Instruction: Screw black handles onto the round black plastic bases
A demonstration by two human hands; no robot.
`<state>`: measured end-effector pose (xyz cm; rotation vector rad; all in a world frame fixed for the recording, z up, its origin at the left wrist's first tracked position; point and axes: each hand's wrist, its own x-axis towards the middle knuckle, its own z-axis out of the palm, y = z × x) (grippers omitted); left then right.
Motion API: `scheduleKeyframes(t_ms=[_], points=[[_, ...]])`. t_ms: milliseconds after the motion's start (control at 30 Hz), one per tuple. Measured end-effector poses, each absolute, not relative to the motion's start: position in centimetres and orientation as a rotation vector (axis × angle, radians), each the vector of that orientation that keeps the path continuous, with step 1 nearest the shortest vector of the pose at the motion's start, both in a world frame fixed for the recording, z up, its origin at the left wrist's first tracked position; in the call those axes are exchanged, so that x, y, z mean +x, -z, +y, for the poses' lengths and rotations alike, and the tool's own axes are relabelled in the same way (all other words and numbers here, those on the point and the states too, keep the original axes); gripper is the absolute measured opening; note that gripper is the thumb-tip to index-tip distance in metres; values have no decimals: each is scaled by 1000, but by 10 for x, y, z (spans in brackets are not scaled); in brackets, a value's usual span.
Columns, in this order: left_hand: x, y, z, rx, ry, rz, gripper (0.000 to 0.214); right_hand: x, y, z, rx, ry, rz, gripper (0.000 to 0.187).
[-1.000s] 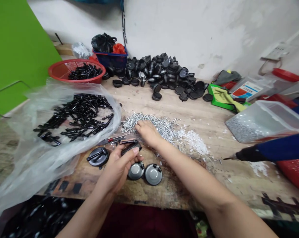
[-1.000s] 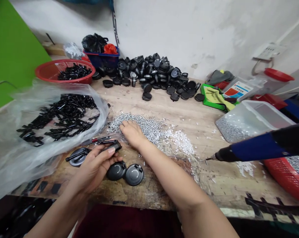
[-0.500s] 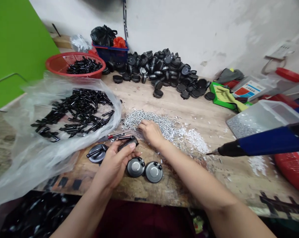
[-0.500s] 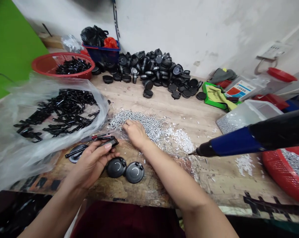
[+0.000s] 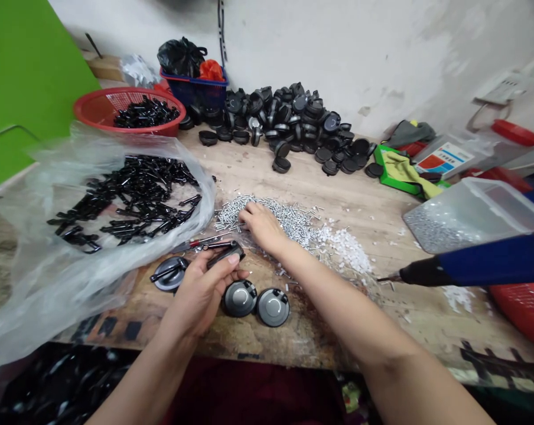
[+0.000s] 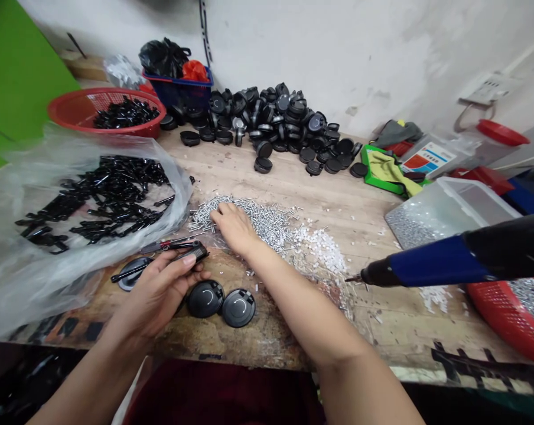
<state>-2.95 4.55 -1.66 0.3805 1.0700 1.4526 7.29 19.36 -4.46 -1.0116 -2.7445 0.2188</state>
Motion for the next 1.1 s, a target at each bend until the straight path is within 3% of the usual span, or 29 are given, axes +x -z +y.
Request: scheduleKeyframes(t_ms=[400,633,1100], points=[[-32,16,41,369,-1465,1077,29,75,31,170,-1041,-355,-2470,18],[-26,9,32,412,-1410,982,30,106,0,101,-886,-1170,-1645,4],[2,-3,23,647,-1389,1093,37,127,-7,81,-819,-1115,-1540,11]])
